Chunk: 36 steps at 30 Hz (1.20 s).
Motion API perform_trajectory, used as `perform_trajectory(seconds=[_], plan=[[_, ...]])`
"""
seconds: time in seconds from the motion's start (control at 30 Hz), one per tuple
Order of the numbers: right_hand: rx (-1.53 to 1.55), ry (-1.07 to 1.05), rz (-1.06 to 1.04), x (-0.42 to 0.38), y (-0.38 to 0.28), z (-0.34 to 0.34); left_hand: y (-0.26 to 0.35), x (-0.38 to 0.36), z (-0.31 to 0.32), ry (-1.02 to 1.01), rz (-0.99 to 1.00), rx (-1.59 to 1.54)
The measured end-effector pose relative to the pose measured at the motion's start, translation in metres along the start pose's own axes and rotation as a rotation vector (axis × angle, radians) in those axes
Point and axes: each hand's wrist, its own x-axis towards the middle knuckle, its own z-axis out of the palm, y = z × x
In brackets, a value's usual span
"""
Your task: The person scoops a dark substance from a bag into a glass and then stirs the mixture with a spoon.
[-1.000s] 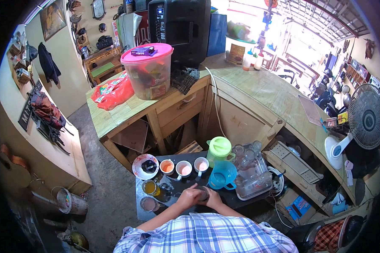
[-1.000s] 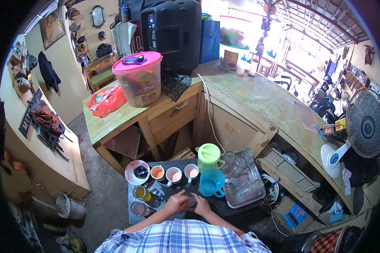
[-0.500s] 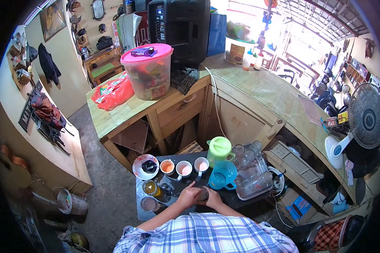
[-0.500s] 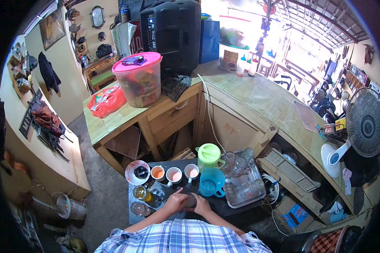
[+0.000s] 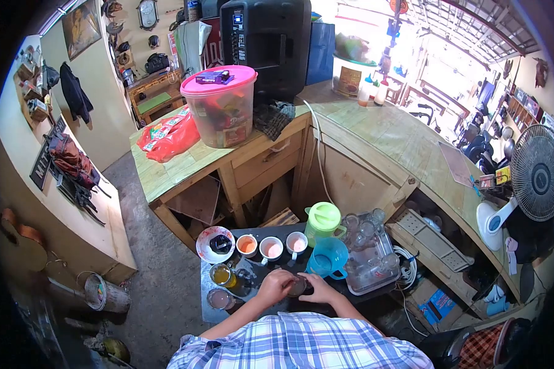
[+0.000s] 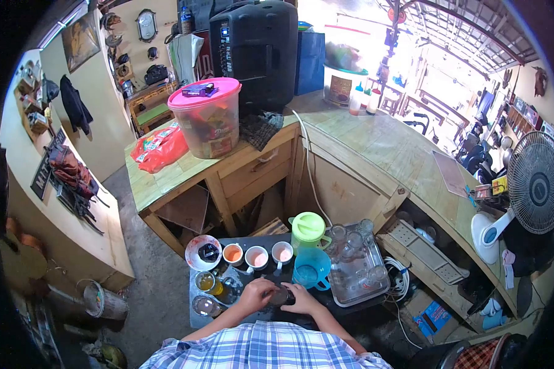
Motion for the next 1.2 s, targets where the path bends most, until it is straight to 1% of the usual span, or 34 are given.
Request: perform_trajectory(seconds=[0.07, 0.1, 0.17, 0.2, 0.27, 0.3, 0.33, 0.4, 0.47, 0.53, 0.6, 0.63, 0.67, 0.7, 0.73, 0.77, 0.8, 0.83, 0.87, 0.9, 0.93, 1.0, 1.03, 1.1, 1.13, 1.2], plan=[[0.319, 0.070, 0.108, -0.006, -0.034, -0.025, 0.001, -0.003, -0.002, 0.001, -0.074, -0.074], [0.318, 0.071, 0.111, -0.008, -0.043, -0.029, 0.006, -0.001, -0.004, 0.000, -0.073, -0.077], [0.027, 0.259, -0.101, -0.009, -0.056, -0.030, 0.017, 0.004, -0.007, 0.013, -0.179, -0.128], [0.025, 0.262, -0.096, -0.007, -0.058, -0.028, 0.015, 0.004, -0.004, 0.010, -0.176, -0.131], [0.045, 0.269, -0.113, -0.002, -0.065, -0.022, 0.010, 0.002, 0.003, 0.082, -0.074, -0.087], [0.021, 0.354, -0.090, 0.000, -0.070, -0.019, 0.010, 0.002, 0.003, 0.081, -0.074, -0.088], [0.022, 0.353, -0.090, 0.001, -0.069, -0.020, 0.010, 0.001, 0.003, 0.105, -0.083, -0.054], [0.091, 0.264, 0.003, 0.006, -0.063, -0.022, 0.006, -0.002, 0.004, 0.131, -0.093, -0.018], [0.059, 0.244, -0.035, 0.011, -0.058, -0.022, -0.001, -0.005, 0.008, 0.146, 0.006, -0.021], [0.027, 0.222, -0.075, 0.014, -0.060, -0.023, 0.003, -0.004, 0.004, 0.182, -0.007, -0.011], [0.072, 0.339, -0.064, 0.016, -0.068, -0.022, 0.009, -0.004, -0.001, 0.219, -0.021, -0.001], [0.072, 0.337, -0.065, 0.018, -0.072, -0.024, 0.014, -0.003, -0.006, 0.202, -0.083, -0.036], [0.061, 0.385, -0.065, 0.019, -0.076, -0.027, 0.017, -0.002, -0.009, 0.185, -0.146, -0.071], [0.050, 0.433, -0.064, 0.020, -0.078, -0.028, 0.013, -0.004, -0.009, 0.186, -0.147, -0.071], [0.050, 0.432, -0.064, 0.019, -0.076, -0.028, 0.006, -0.007, -0.008, 0.104, -0.163, -0.048], [-0.092, 0.383, -0.132, 0.017, -0.070, -0.027, 0.001, -0.009, -0.007, 0.021, -0.177, -0.025], [-0.234, 0.334, -0.199, 0.015, -0.068, -0.026, -0.003, -0.011, -0.005, 0.022, -0.175, -0.025], [-0.235, 0.335, -0.200, 0.013, -0.067, -0.021, -0.005, -0.014, -0.002, -0.024, -0.149, -0.004], [-0.153, 0.326, -0.160, 0.010, -0.068, -0.013, -0.008, -0.017, 0.001, -0.070, -0.123, 0.016], [-0.072, 0.318, -0.120, 0.010, -0.070, -0.008, -0.013, -0.018, 0.006, -0.123, -0.135, -0.039], [-0.073, 0.318, -0.118, 0.012, -0.068, -0.006, -0.017, -0.021, 0.012, -0.124, -0.135, -0.041], [-0.049, 0.458, -0.238, 0.018, -0.065, -0.002, -0.020, -0.024, 0.020, -0.212, -0.157, 0.031], [-0.049, 0.459, -0.237, 0.017, -0.064, -0.002, -0.020, -0.023, 0.021, -0.213, -0.156, 0.031], [-0.241, 0.338, -0.160, 0.016, -0.061, -0.004, -0.019, -0.023, 0.022, -0.282, -0.199, 0.027], [-0.240, 0.340, -0.162, 0.017, -0.058, -0.002, -0.023, -0.023, 0.025, -0.281, -0.198, 0.029], [-0.079, 0.264, -0.107, 0.017, -0.056, 0.000, -0.035, -0.026, 0.034, -0.257, -0.172, -0.022]])
